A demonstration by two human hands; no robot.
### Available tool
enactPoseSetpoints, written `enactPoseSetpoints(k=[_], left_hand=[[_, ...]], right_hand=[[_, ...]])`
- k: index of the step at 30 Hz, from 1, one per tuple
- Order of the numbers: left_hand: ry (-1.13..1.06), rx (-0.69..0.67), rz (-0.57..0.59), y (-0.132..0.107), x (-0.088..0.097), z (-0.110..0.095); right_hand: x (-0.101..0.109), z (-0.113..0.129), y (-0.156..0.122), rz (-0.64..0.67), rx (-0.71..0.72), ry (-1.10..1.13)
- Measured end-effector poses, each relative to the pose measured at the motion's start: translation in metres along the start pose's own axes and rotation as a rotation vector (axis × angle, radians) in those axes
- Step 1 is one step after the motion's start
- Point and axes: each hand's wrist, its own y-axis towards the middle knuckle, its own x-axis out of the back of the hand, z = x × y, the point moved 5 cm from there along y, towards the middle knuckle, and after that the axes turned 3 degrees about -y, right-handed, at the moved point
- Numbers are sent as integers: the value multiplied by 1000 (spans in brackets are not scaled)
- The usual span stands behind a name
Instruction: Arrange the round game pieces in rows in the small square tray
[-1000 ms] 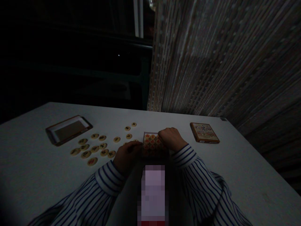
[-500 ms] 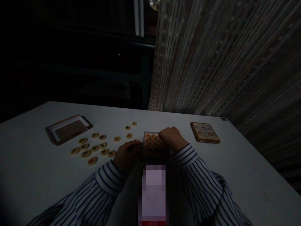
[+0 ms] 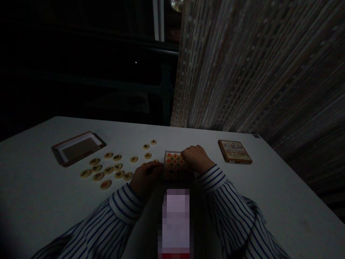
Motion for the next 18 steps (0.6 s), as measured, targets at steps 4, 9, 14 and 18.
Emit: enactPoseSetpoints(k=[4,9,14,18], left_hand=[[67,-7,44,1,-1,0],[72,-4,31,1,-1,2],[16,39,33,0,-2,2],[15,7,48,1,-2,3]], right_hand=[[-2,-1,1,1,4,-3],[-3,-1,2,1,8,-17],[-2,0,1,-19,29,-8],[-2,1,0,-2,28,-1]])
